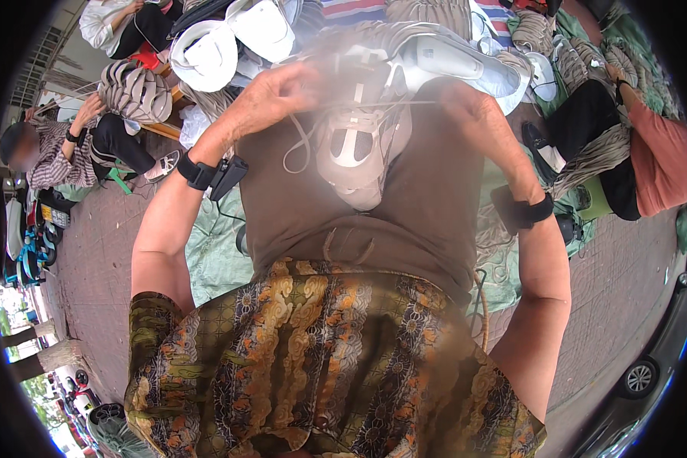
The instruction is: Lacing straps through a shoe upper during the assembly process.
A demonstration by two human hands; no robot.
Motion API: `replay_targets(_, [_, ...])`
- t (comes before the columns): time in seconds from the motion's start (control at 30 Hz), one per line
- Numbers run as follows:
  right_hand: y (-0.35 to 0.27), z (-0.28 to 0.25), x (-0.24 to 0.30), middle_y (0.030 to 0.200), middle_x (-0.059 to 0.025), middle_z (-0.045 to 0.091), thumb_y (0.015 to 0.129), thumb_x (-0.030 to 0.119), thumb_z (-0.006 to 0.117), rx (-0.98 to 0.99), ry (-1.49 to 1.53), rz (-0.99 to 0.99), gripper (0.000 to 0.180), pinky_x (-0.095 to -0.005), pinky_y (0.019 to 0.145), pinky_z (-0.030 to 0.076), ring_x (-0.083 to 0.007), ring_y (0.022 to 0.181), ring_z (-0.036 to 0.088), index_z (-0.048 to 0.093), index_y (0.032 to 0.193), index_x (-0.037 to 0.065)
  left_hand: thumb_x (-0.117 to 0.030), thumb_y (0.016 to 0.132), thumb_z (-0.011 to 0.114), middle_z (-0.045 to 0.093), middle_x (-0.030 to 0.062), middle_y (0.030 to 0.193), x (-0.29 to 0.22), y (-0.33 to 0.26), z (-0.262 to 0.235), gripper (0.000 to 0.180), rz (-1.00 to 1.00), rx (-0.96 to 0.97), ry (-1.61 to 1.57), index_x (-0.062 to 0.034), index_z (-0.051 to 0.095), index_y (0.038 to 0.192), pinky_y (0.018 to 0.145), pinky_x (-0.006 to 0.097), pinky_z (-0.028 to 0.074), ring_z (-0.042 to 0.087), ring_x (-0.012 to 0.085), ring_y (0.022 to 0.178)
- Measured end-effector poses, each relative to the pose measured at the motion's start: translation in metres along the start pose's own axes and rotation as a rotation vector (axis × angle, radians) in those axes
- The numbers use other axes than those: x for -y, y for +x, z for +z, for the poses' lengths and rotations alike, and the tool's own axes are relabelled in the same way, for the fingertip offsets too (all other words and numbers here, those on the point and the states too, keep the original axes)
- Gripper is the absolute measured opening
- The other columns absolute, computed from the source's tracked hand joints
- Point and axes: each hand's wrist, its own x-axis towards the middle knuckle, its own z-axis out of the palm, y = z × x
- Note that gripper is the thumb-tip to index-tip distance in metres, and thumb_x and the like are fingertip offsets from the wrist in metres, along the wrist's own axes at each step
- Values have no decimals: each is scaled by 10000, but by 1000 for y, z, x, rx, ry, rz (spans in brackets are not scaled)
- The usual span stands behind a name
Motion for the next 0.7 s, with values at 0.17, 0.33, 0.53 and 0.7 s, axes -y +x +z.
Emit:
replay_targets(0.17, [-4, -19, 2, 667, 80, 485, 959, 212, 587, 222, 110, 295, 149, -213, 506, 344, -32, 550, 397, 634, 968, 71, -166, 844, 628, 579, 119, 641, -17, 2, 17, 239, 322, 22, 399, -119, 590, 1076, 613, 430, 457, 593, 300, 630])
replay_targets(0.33, [-12, -29, 6, 645, 91, 464, 963, 249, 598, 155, 328, 337, 198, -201, 488, 325, -18, 520, 374, 651, 1029, 69, -142, 863, 593, 601, 167, 677, -12, 11, 21, 190, 482, -49, 518, -101, 588, 1049, 631, 481, 463, 603, 375, 673])
replay_targets(0.53, [-30, -43, 1, 608, 120, 395, 941, 202, 580, 78, 561, 345, 194, -194, 476, 275, -6, 507, 318, 635, 1085, 85, -195, 875, 605, 639, 131, 762, -25, 19, 14, 162, 205, 133, 191, -51, 679, 888, 743, 396, 492, 632, 284, 815])
replay_targets(0.7, [-58, -82, -32, 607, 120, 324, 962, 137, 546, -234, 572, 416, 176, -189, 444, 242, -5, 471, 265, 611, 1111, 71, -170, 836, 593, 686, 104, 956, -17, 37, 18, 233, -40, 245, -239, 10, 700, 734, 846, 318, 475, 624, 207, 888])
